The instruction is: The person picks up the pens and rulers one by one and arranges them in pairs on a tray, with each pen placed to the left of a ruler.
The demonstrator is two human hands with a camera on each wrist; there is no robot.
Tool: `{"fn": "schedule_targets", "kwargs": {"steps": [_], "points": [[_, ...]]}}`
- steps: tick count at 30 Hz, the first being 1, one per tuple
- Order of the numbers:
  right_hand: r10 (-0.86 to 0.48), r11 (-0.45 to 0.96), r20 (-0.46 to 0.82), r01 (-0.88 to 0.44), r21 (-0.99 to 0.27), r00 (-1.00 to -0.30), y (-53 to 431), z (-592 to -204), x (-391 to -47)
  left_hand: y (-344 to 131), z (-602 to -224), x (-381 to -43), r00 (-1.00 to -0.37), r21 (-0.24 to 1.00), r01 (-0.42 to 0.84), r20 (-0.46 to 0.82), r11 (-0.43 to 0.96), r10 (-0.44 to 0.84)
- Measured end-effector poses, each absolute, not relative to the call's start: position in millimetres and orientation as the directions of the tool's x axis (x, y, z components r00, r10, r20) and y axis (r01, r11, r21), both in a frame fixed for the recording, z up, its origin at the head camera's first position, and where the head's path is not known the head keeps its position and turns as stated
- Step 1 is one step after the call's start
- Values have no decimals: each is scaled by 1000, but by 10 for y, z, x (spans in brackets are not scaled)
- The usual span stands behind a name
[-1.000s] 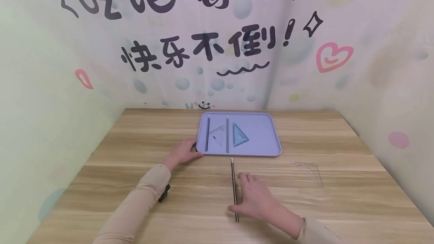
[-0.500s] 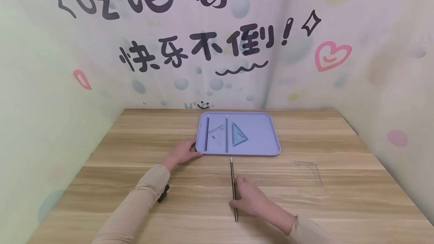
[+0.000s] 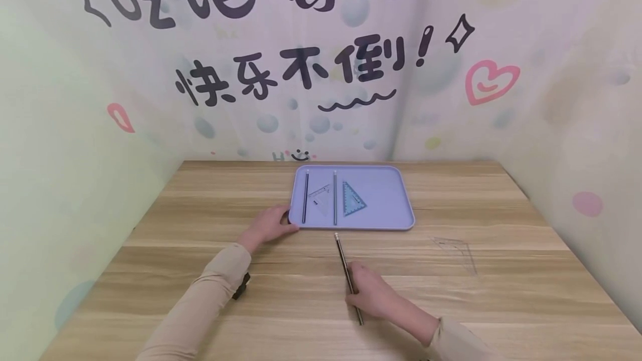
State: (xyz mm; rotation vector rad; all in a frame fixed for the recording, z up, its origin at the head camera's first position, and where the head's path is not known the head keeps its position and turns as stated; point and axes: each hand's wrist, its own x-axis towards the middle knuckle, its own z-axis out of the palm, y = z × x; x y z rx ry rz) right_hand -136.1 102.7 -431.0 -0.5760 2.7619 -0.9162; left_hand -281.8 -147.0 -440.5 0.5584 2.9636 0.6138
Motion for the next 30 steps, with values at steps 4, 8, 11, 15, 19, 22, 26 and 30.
{"fn": "schedule_targets", "kwargs": {"steps": [4,8,11,15,19,22,26,30], "points": [[-424,722,-34,-316,-616,-905,1023,-4287,-1337,-1473,-4399,-2810,-931,396,342,17,852,366],[-430,730,-33,-325,-602,-902,1008,-4262,-1311,-1468,-4386,-2806,-930,397,342,15,852,366],[-429,740,-67,-308,-597,-901,1005,-4252,-1302,-1463,-4380,-2806,-931,395,339,10,854,365],[-441,720,-147,-251,-647,-885,1054,-4239,-1312,-1456,-4373,-2804,-932,393,334,1,857,363],[-467,659,-238,-157,-735,-852,1165,-4215,-1346,-1455,-4370,-2801,-934,398,323,-11,859,357],[-500,586,-283,-80,-806,-818,1249,-4211,-1363,-1457,-4372,-2804,-935,404,317,-16,858,353],[-550,458,-322,43,-888,-771,1334,-4237,-1356,-1460,-4377,-2810,-938,411,306,-23,859,346],[-566,384,-366,157,-910,-739,1387,-4270,-1335,-1461,-4381,-2811,-939,417,303,-22,857,342]]}}
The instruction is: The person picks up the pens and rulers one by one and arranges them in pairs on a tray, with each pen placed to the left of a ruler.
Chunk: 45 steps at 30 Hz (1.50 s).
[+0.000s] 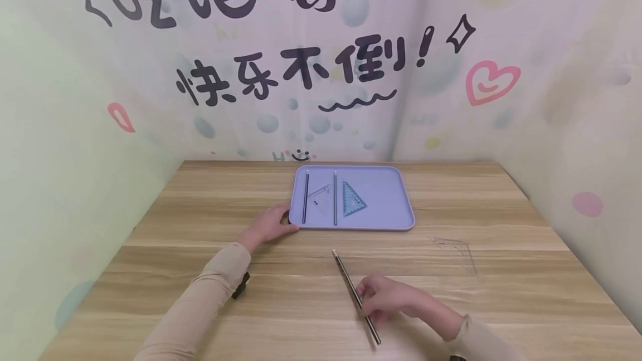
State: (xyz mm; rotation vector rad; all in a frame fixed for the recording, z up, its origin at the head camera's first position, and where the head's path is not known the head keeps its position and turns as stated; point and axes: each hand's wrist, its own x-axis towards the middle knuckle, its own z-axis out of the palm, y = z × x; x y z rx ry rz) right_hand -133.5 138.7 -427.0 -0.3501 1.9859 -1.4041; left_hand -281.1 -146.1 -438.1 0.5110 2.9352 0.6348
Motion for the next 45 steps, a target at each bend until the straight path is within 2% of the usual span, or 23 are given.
{"fn": "schedule_targets", "kwargs": {"steps": [5,17,45], "points": [[-560,366,-413,233,-901,-719,1419,-4271,-1333,-1459,-4381,-2815,-939,422,304,-18,854,343],[-595,336,-406,244,-910,-694,1476,-4237,-1381,-1487,-4392,-2836,-927,424,347,20,836,375],[-533,370,-391,209,-905,-750,1532,-4111,-1585,-1499,-4393,-2832,-922,418,364,34,832,386]]}}
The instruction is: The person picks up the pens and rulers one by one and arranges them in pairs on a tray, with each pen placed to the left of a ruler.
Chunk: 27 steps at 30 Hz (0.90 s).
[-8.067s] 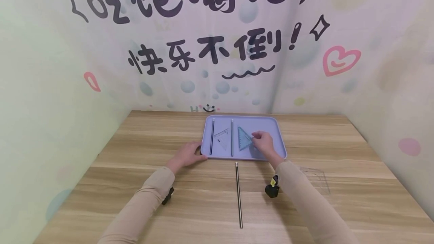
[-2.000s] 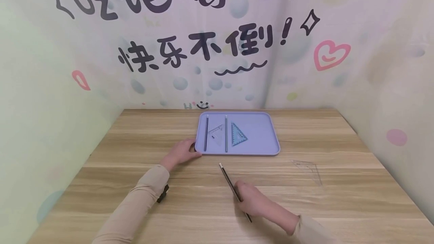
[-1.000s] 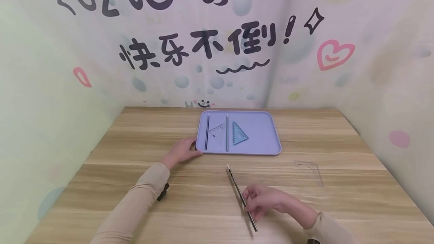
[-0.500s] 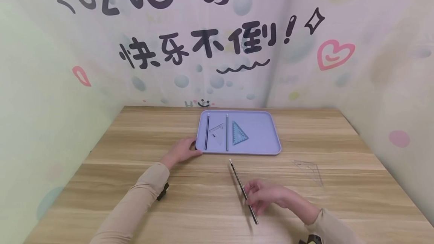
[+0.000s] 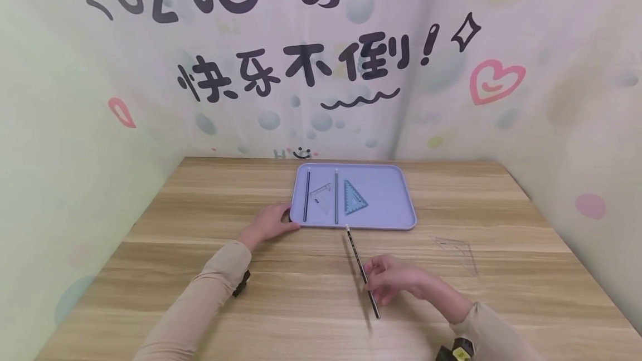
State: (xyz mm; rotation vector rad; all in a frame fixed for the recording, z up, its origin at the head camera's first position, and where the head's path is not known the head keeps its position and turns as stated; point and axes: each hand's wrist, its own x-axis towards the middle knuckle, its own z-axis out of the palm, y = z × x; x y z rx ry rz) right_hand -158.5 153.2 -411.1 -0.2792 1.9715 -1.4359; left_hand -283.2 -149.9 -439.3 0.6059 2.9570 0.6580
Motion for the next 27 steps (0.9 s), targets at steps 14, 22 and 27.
{"fn": "schedule_targets", "kwargs": {"steps": [14,22,27], "points": [[-507,374,-386,206,-904,-771,1582,-4086,-1688,-1495,-4384,-2822,-924,418,354,20,837,381],[-503,366,-381,208,-907,-775,1577,-4101,-1723,-1487,-4382,-2817,-925,427,347,10,835,380],[-496,368,-378,205,-907,-782,1581,-4101,-1756,-1493,-4378,-2814,-926,426,345,8,836,378]]}}
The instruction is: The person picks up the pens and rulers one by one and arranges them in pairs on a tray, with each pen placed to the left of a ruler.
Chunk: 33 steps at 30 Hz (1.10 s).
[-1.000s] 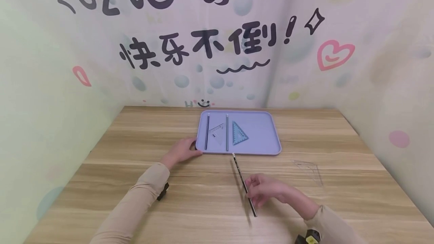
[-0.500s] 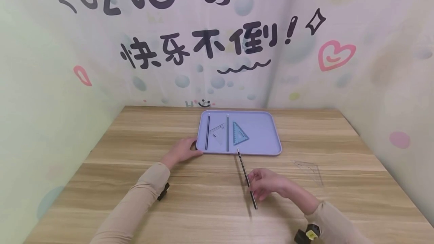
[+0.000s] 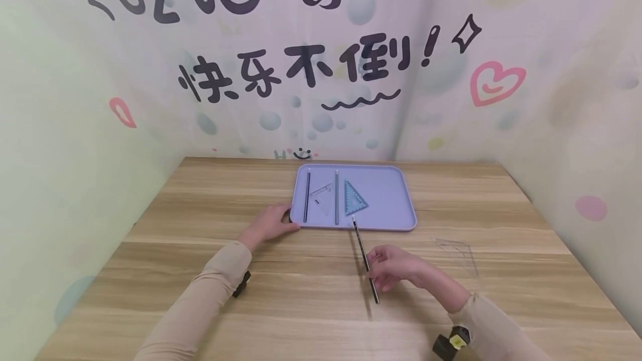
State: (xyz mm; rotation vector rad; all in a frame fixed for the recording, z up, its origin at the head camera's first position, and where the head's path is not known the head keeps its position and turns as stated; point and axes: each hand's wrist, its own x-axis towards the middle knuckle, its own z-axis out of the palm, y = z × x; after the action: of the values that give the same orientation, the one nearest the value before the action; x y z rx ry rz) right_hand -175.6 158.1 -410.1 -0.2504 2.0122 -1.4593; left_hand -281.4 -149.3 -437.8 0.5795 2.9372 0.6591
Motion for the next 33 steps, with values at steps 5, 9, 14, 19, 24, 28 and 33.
{"fn": "schedule_targets", "kwargs": {"steps": [5,9,14,19,24,28,33], "points": [[-477,381,-380,204,-902,-792,1588,-4099,-1778,-1493,-4377,-2823,-926,430,345,10,834,377],[-473,385,-379,200,-901,-795,1588,-4085,-1799,-1493,-4363,-2829,-926,425,345,11,837,376],[-470,377,-376,203,-904,-798,1589,-4060,-1830,-1492,-4364,-2834,-926,418,347,12,840,376],[-465,383,-385,211,-899,-797,1607,-4055,-1864,-1492,-4360,-2830,-923,411,357,20,839,383],[-444,402,-385,205,-893,-809,1622,-4064,-1905,-1495,-4369,-2831,-923,416,361,28,835,385],[-428,404,-379,202,-892,-821,1628,-4076,-1940,-1493,-4387,-2831,-921,419,365,32,831,388],[-407,405,-385,214,-889,-828,1646,-4102,-1984,-1492,-4394,-2827,-922,421,363,31,831,386]]}}
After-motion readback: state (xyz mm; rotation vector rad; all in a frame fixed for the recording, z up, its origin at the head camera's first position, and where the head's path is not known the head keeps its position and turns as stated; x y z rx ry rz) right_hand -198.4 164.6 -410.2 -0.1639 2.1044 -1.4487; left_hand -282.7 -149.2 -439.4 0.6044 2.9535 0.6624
